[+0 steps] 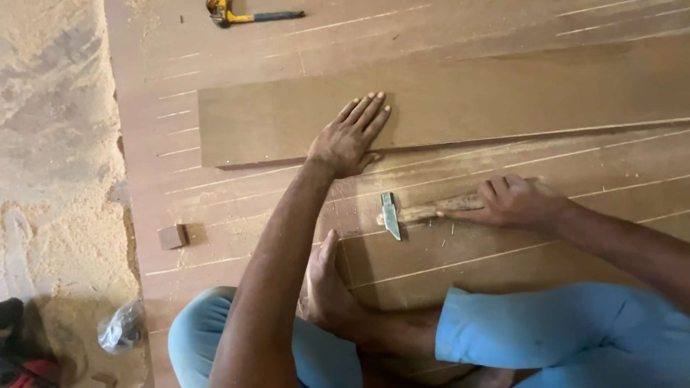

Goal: The person hammers nails into a long wooden board placed over other wooden panels on the floor, holding the board steady with one hand while driving nails with a hammer.

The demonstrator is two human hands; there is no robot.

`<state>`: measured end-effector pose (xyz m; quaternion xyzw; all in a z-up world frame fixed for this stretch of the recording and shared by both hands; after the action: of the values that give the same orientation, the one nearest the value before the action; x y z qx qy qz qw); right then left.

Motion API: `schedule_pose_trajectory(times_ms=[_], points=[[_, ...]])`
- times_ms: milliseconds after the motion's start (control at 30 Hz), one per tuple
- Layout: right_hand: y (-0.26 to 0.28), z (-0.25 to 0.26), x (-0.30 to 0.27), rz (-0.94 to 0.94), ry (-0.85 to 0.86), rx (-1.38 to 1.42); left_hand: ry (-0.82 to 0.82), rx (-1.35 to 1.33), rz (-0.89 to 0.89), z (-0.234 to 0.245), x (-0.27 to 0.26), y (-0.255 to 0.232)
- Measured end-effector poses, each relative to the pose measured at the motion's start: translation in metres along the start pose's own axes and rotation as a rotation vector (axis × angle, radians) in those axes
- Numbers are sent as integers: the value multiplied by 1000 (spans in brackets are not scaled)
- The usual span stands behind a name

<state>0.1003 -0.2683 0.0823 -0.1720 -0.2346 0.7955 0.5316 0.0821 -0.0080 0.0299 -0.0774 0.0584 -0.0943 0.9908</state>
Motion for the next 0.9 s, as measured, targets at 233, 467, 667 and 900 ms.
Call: schedule_pose_trajectory(times_ms=[233, 467, 667, 900], points=[[-13, -37, -6, -186, 225, -103, -29, -12, 15, -7, 3, 5], [-24, -59, -7, -17, 267, -120, 12, 34, 5, -4, 1, 0], [-8, -32, -21, 9, 80, -177, 90, 31, 30, 0, 2, -1], [-27, -71, -29, -100, 332, -175, 89, 11, 35, 4, 4, 1]])
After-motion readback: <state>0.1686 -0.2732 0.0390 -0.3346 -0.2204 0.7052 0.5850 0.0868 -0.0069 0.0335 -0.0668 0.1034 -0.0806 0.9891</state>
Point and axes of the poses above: each hand's wrist, its own x-axis towards the middle knuckle, its own z-axis out of the back of the hand, y = z × x, the point moved 8 cm from there along x, towards the middle knuckle, and after that the axes turned 4 degrees about -z, right-handed, at the moved point
